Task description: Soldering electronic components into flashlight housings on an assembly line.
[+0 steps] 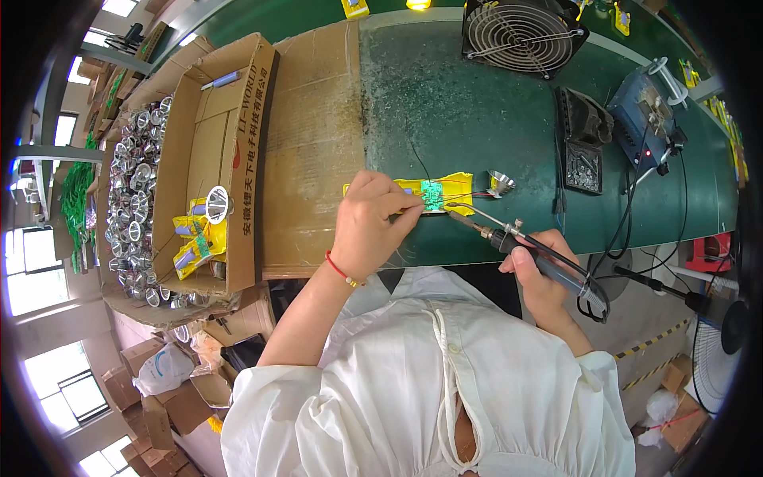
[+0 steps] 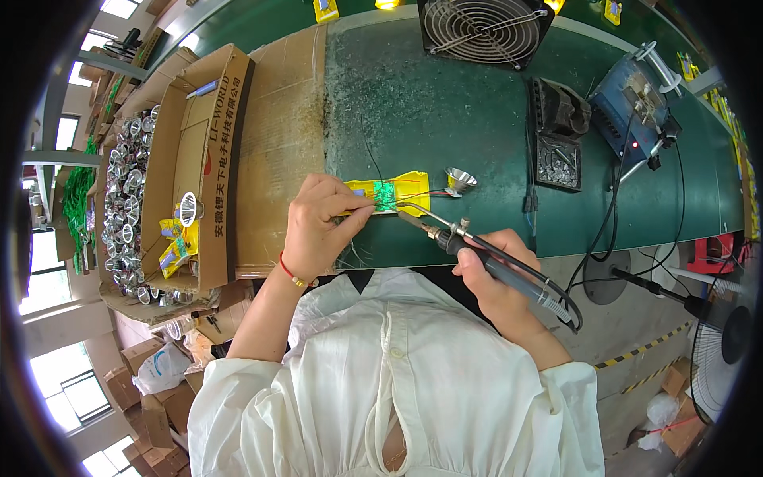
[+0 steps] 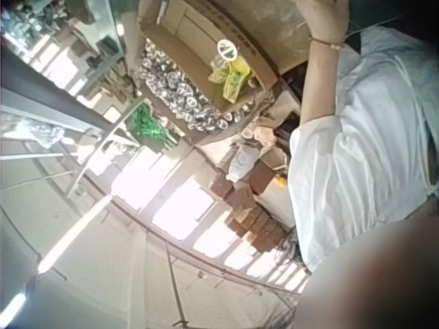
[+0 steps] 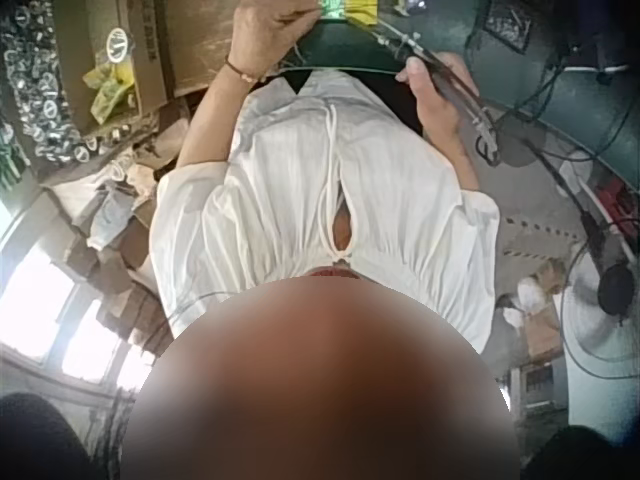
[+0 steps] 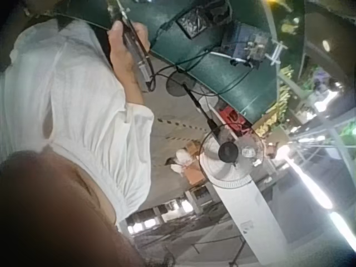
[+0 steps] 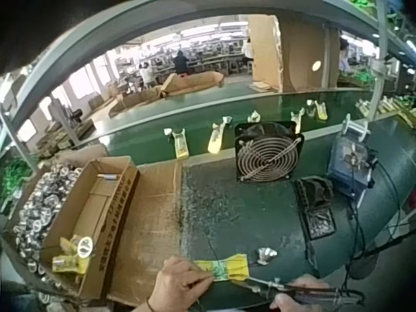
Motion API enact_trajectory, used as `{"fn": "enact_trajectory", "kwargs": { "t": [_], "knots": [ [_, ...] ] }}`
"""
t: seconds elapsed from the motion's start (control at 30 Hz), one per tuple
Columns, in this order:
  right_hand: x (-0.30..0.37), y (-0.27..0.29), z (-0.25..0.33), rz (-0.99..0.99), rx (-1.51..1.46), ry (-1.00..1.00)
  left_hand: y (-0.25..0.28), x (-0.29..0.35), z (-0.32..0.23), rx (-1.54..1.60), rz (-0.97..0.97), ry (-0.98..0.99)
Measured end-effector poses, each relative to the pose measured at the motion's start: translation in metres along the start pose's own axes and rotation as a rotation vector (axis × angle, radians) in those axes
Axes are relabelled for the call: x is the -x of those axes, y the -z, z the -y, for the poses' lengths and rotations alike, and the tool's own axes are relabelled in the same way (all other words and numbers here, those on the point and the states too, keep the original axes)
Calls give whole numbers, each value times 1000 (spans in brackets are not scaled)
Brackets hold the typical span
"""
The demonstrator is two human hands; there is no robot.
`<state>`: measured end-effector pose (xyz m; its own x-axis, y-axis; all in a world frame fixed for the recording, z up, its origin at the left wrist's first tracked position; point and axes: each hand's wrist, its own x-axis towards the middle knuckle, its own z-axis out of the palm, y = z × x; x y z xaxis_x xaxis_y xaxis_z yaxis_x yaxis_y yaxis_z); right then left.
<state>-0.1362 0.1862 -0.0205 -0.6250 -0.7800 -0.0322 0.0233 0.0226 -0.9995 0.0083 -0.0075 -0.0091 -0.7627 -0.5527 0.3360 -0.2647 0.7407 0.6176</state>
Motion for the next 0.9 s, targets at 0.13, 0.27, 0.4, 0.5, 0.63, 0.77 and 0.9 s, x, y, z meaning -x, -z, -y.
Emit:
{"fn": "enact_trajectory", "kwargs": {
  "t": [0.13,0.27,0.4,0.5,0.63,0.77,0.9],
  "knots": [
    [-4,-4,-1,-7,-32,15,1,-1,-1,-4,32,35],
    [-5,-8,2,-12,-1,10,-1,-1,-2,-44,39,27],
    [-5,-11,-2,-19,-8,14,-2,1,-1,-46,9,5],
    [-6,-12,-4,-19,-4,25,-1,1,-1,-39,28,-7],
    [-6,-10,-4,-32,-30,-8,0,1,-1,-34,37,-11],
    [-3,-11,-5,-58,-82,-35,1,0,0,-30,60,-9],
    [-3,-9,-7,-76,-129,22,1,-1,0,-37,72,-12]
  ]
}}
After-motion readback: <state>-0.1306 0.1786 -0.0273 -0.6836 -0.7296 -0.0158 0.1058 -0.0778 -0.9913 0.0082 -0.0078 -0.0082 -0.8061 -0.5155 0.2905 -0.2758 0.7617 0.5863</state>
